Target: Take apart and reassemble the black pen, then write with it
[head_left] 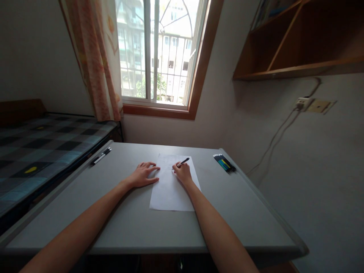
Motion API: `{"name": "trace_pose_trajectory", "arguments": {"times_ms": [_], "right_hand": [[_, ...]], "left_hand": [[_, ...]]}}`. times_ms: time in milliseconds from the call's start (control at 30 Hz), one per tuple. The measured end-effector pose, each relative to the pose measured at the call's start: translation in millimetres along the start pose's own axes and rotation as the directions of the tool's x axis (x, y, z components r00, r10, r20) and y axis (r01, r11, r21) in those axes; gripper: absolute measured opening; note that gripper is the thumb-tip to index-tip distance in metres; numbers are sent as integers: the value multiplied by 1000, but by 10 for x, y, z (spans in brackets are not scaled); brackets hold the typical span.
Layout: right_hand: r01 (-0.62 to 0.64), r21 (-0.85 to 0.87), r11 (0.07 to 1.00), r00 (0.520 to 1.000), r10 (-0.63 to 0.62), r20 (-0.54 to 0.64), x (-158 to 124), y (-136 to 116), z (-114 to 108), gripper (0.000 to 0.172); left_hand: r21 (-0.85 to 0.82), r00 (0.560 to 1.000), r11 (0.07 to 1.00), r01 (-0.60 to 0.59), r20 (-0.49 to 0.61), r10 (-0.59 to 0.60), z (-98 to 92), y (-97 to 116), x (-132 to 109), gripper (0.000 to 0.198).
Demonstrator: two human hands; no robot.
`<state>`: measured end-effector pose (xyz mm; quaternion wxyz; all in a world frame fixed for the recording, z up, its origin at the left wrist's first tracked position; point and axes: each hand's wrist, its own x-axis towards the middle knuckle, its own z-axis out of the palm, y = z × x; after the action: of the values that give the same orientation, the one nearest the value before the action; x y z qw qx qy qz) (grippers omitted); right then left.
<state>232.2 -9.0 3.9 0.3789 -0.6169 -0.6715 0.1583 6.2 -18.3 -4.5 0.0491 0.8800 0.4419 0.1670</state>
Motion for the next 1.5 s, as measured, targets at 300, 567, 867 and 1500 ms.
{"name": "trace_pose_trajectory", "arguments": {"times_ms": [300,567,867,1500], "right_hand": [[62,116,991,996,-69,61,-56,-49,65,24],[61,84,995,995,-67,77,-61,-43,79,21],[71,42,997,996,-73,53,-44,-53,33,22],[-10,7,1000,999,10,37,5,1,-48,25]], "left_hand": [[4,1000,1000,-7,-2,7,-12,9,-13,53],[-8,1000,1000,9,7,-9,-19,20,-5,52],[11,1000,1000,0,0,0,-6,9,-1,53],[13,1000,1000,3,15,-4,-19,23,-5,54]]}}
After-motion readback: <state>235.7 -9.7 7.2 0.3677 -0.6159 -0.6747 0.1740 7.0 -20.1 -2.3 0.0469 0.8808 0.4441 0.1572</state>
